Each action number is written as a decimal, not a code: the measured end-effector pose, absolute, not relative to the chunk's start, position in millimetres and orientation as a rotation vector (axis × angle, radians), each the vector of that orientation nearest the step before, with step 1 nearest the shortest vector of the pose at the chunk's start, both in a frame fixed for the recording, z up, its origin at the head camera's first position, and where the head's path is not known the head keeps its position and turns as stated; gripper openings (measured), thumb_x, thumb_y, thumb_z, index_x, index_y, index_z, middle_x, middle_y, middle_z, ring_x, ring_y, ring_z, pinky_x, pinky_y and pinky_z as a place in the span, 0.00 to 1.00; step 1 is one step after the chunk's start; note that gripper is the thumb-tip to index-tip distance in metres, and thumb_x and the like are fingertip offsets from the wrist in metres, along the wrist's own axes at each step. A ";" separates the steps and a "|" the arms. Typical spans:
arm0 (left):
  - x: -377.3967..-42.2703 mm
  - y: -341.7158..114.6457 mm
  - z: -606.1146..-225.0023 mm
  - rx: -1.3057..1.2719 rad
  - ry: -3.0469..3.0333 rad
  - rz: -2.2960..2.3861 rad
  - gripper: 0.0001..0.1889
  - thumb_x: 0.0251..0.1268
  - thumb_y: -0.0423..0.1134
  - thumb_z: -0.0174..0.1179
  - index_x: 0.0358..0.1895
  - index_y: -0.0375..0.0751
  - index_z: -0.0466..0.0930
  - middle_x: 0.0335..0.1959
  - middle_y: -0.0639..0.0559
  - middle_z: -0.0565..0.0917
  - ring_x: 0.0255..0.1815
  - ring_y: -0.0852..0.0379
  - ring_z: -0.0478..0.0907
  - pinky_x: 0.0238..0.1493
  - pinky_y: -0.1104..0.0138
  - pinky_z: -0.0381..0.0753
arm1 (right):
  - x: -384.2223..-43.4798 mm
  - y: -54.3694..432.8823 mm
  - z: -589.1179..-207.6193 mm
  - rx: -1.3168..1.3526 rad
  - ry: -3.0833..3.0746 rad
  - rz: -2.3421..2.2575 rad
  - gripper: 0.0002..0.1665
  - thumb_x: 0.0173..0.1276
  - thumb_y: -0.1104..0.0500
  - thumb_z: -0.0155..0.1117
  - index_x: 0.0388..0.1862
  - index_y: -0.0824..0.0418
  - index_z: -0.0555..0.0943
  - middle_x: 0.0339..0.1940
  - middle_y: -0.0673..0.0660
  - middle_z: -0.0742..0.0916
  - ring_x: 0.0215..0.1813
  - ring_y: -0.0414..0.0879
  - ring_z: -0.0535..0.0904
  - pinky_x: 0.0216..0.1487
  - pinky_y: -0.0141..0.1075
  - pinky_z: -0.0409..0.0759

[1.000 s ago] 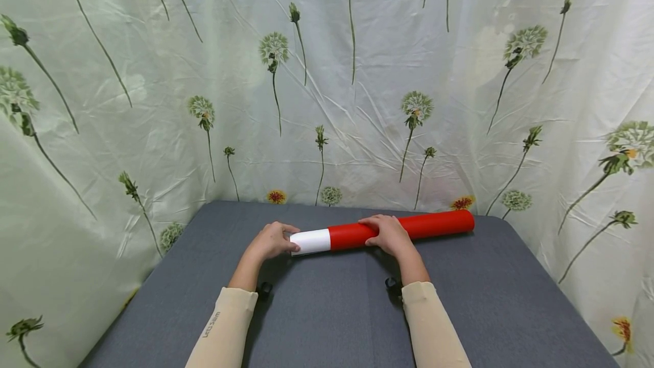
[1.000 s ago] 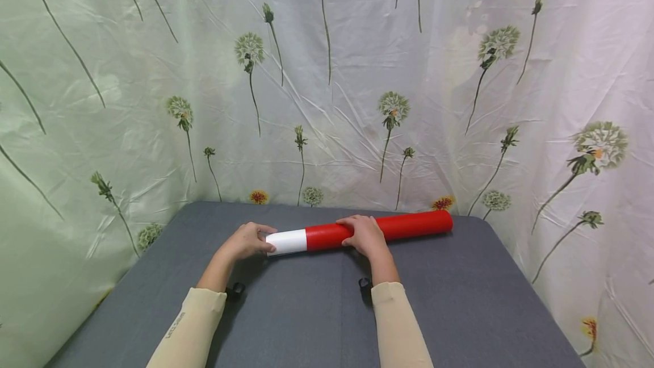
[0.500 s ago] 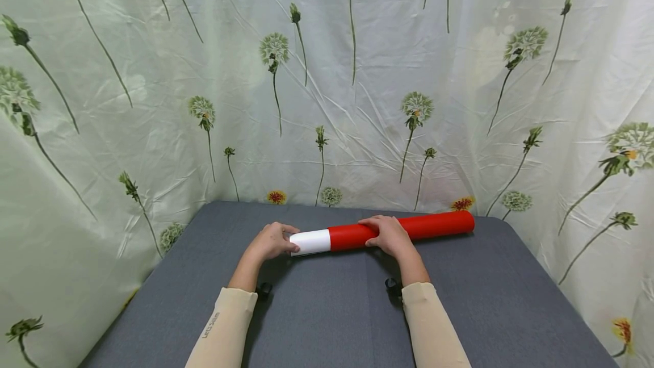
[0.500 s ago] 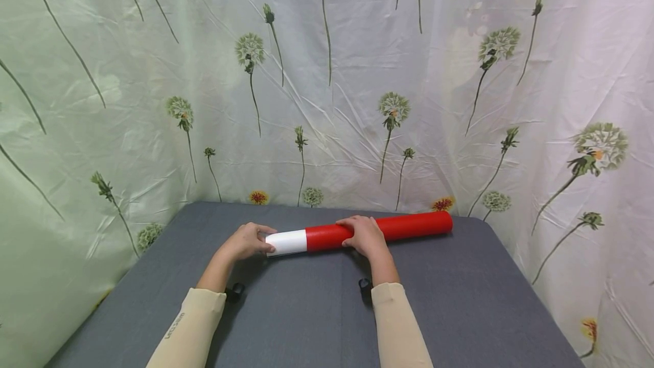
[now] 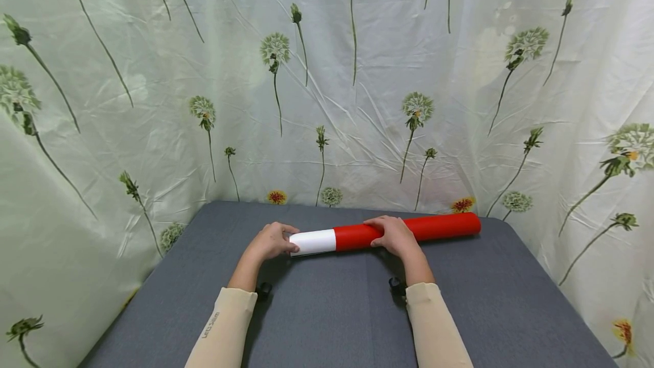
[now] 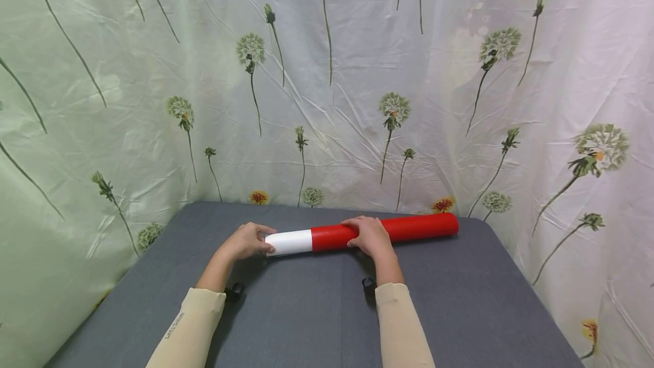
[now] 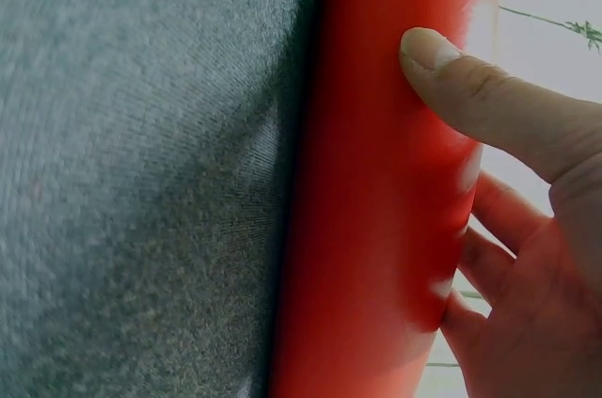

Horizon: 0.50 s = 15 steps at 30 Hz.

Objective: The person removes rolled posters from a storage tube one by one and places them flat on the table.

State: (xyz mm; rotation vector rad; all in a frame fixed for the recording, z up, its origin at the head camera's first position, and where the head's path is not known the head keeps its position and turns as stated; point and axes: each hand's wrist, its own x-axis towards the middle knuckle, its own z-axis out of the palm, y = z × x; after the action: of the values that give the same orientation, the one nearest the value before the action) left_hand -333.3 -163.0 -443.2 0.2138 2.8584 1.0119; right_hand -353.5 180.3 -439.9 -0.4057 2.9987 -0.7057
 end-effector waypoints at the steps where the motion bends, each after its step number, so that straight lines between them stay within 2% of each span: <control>1: -333.3 -163.0 -443.2 0.213 2.856 1.016 0.29 0.59 0.37 0.79 0.65 0.40 0.85 0.28 0.51 0.90 0.28 0.57 0.87 0.32 0.67 0.79 | -353.5 180.9 -440.1 -0.405 3.000 -0.702 0.36 0.66 0.60 0.79 0.72 0.47 0.82 0.76 0.61 0.80 0.78 0.65 0.70 0.78 0.65 0.65; 15: -333.2 -164.3 -443.2 0.213 2.849 1.018 0.29 0.60 0.37 0.78 0.66 0.40 0.85 0.30 0.50 0.91 0.28 0.57 0.87 0.35 0.65 0.81 | -354.9 188.9 -441.2 -0.389 2.997 -0.698 0.36 0.66 0.59 0.79 0.73 0.47 0.81 0.77 0.62 0.79 0.80 0.67 0.68 0.78 0.67 0.63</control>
State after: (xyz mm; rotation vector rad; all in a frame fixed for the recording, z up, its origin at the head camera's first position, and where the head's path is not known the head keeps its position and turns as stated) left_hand -333.2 -164.3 -443.2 0.2133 2.8492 1.0181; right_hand -354.9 188.9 -441.2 -0.3892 2.9965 -0.6981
